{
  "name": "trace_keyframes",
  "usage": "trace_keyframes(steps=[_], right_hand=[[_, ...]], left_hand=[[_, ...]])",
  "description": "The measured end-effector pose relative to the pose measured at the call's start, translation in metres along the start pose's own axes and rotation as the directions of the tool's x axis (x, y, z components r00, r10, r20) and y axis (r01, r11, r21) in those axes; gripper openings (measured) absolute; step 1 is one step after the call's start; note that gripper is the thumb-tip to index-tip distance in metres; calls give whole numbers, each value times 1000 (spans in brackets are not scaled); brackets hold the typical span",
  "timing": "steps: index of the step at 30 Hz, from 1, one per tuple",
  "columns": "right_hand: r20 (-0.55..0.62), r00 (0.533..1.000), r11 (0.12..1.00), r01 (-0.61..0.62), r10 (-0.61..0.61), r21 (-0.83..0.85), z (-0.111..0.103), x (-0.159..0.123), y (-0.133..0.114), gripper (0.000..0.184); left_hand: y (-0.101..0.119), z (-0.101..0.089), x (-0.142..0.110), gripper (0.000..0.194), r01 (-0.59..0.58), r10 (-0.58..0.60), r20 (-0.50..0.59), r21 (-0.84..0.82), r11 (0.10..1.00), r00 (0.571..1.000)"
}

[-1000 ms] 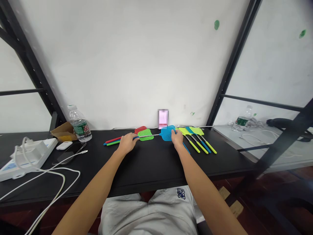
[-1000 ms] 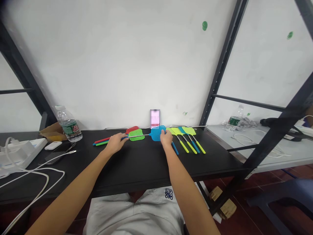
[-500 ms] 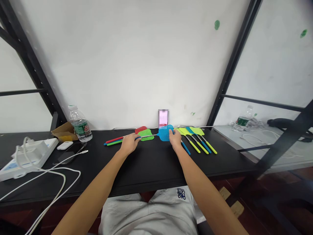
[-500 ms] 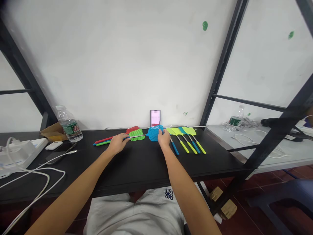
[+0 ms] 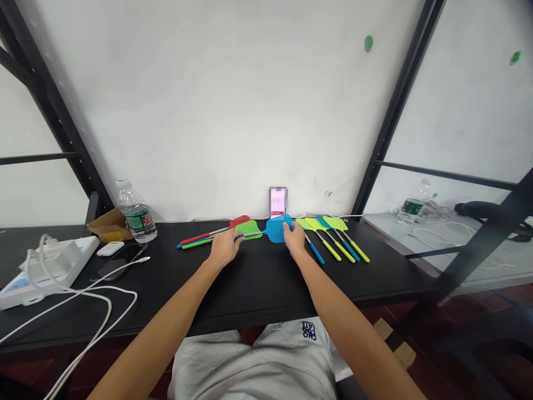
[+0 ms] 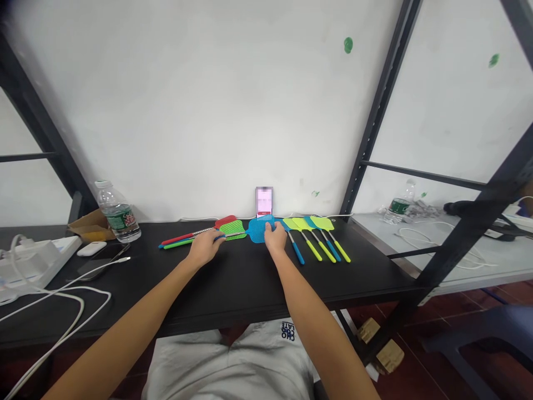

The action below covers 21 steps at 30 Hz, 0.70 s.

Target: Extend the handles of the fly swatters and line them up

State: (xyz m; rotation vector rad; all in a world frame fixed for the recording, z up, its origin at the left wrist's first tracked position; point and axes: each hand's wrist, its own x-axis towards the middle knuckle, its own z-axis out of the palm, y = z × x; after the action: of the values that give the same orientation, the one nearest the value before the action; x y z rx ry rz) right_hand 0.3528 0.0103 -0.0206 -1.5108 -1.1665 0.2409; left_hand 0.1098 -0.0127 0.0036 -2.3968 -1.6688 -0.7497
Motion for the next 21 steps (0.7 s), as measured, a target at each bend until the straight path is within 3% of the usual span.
trace_keyframes(steps=[17, 21], right_hand=[[23, 998, 998, -63, 64, -30, 5, -2, 0, 34], [62, 998, 1000, -23, 24, -19, 3, -6, -6, 32]], left_hand=[[1, 5, 0, 29, -7, 7, -14, 2, 1000, 1000], [4, 9, -2, 27, 17, -14, 49, -52, 999, 999]])
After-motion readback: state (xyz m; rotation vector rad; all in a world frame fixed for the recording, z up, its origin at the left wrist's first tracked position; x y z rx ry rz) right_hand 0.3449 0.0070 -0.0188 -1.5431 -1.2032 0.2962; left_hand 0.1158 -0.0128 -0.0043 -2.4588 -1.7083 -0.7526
